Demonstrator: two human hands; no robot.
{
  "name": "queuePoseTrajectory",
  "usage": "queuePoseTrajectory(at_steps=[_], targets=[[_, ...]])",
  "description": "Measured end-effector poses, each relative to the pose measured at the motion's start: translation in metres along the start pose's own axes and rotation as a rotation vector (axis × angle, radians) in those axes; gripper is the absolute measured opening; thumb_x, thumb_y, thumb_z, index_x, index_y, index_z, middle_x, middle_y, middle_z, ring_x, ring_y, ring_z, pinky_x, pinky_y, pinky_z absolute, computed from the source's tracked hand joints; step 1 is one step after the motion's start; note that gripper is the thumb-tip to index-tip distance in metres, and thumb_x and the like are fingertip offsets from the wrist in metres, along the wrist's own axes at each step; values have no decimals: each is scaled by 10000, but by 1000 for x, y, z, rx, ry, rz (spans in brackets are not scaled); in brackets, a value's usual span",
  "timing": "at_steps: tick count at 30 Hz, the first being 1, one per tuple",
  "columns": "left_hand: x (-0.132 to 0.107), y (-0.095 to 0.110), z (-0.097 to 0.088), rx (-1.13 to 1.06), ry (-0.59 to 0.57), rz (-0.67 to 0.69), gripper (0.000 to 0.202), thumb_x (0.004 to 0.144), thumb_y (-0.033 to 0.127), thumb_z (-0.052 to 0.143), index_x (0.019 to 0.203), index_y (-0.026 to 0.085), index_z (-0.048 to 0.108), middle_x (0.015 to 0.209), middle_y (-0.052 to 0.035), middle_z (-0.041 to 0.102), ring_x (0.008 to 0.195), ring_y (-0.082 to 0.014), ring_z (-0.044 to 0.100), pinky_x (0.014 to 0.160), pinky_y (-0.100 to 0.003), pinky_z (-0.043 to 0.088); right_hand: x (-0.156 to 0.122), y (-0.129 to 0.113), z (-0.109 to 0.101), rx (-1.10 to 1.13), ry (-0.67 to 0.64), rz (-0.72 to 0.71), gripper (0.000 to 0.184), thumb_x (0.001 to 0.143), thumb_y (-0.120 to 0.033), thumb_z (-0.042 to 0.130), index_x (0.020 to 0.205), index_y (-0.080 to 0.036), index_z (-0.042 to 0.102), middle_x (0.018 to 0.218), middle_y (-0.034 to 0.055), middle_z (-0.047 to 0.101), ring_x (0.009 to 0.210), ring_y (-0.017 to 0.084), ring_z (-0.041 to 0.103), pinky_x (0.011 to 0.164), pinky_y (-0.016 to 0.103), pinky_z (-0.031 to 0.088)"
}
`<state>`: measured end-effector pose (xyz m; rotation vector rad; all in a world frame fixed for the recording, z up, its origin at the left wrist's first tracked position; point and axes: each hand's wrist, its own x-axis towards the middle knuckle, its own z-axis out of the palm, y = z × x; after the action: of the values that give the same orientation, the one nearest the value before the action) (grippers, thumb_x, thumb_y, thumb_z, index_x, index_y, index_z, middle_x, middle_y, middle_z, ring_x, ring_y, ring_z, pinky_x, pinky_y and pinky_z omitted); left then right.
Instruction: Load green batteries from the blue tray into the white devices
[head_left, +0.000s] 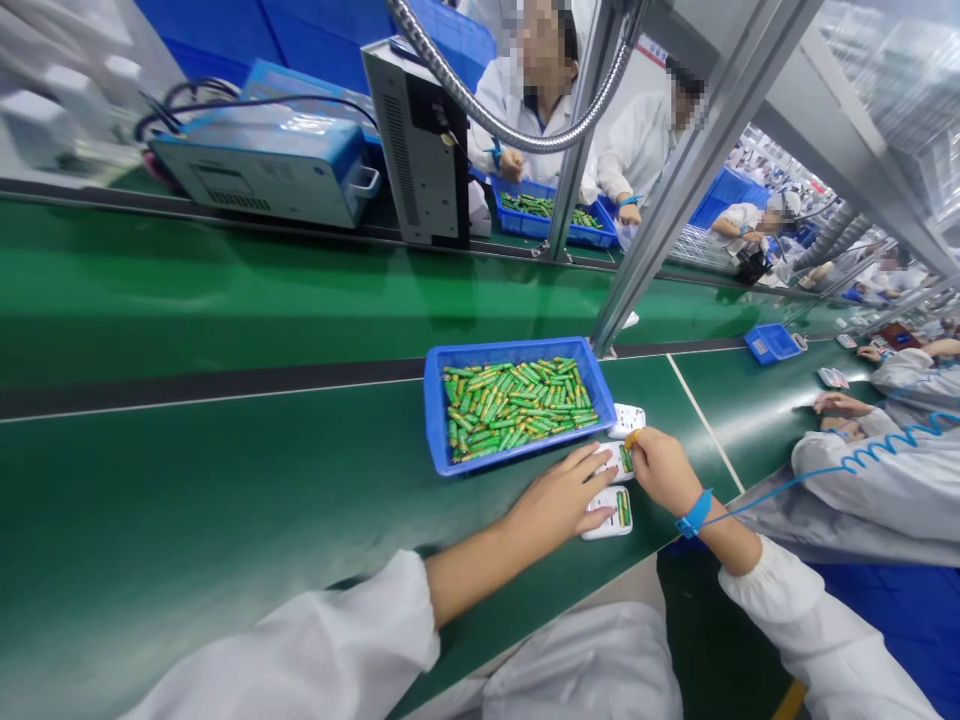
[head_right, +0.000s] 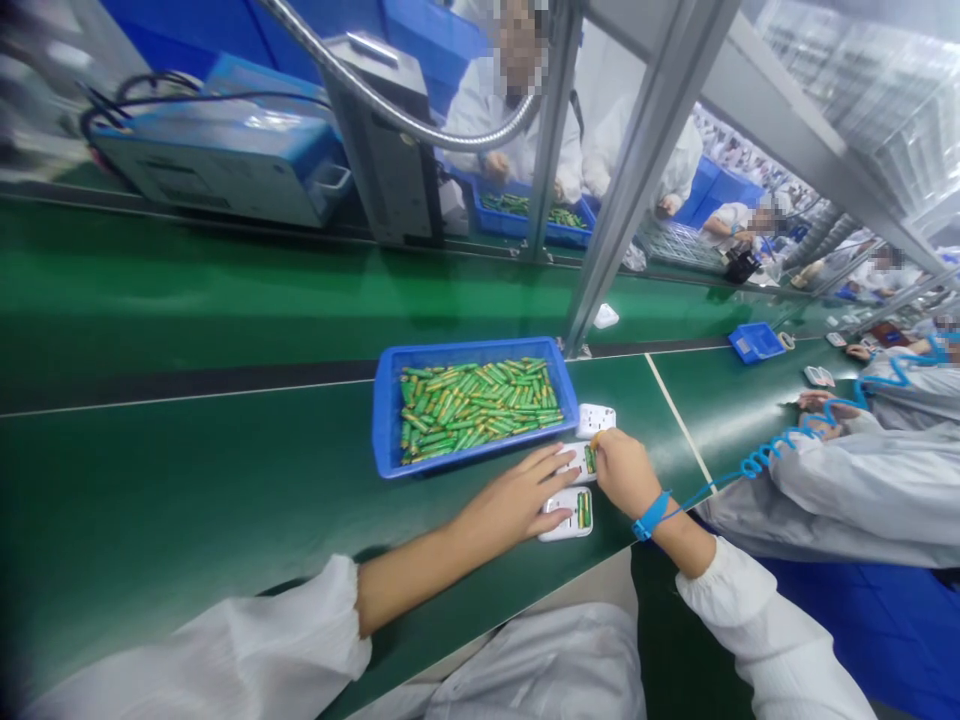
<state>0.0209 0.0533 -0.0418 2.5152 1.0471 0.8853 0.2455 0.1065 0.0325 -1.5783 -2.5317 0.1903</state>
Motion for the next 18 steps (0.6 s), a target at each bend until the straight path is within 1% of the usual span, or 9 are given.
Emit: queuePoseTrajectory(at_steps=[5, 8, 11, 13, 16, 18], targets=[[1, 0, 2, 6, 7, 1, 575, 970, 349, 862, 1482, 180, 663, 1564, -155, 650, 1552, -370, 522, 1259, -493, 514, 3, 1, 1, 50, -5, 13, 219, 951, -44, 522, 901, -209, 657, 890, 66, 727, 807, 212, 664, 764, 303, 448], [2, 0, 2, -9, 9, 3, 572, 963, 335, 868, 1476, 182, 666, 1563, -156, 649, 1549, -373, 525, 1267, -496, 505, 2, 4, -1, 112, -22, 30, 196, 923, -57, 536, 884, -218, 640, 873, 59, 716, 811, 217, 663, 775, 315, 457], [0, 0, 1, -51, 14, 0, 556, 968, 312, 852, 1481, 210, 665, 1564, -144, 645, 1558, -373, 514, 1268, -509, 505, -4, 10, 0, 293, -31, 72, 170, 980, -134, 524, 984, -226, 667, 908, 46, 728, 810, 212, 675, 781, 325, 492], [-1, 1, -1, -86, 17, -12, 547, 977, 302, 832, 1490, 229, 659, 1573, -138, 631, 1561, -375, 505, 1269, -524, 502, -10, 15, 2, 427, -34, 155, 157, 1011, -202, 523, 1031, -234, 676, 919, 32, 729, 770, 200, 669, 751, 329, 509], [0, 5, -5, -119, 32, -95, 504, 1014, 316, 773, 1496, 241, 647, 1637, -160, 548, 1554, -387, 497, 1252, -551, 509, -19, 17, 9, 507, -39, 256, 87, 966, -283, 624, 985, -235, 694, 904, 20, 694, 754, 198, 646, 738, 346, 513], [5, 8, -6, -111, 42, -175, 529, 1027, 322, 747, 1526, 218, 610, 1629, -192, 532, 1515, -400, 522, 1230, -566, 519, -24, 16, 16, 536, -27, 273, 123, 914, -309, 687, 1000, -230, 726, 936, 26, 676, 785, 204, 638, 759, 362, 515]])
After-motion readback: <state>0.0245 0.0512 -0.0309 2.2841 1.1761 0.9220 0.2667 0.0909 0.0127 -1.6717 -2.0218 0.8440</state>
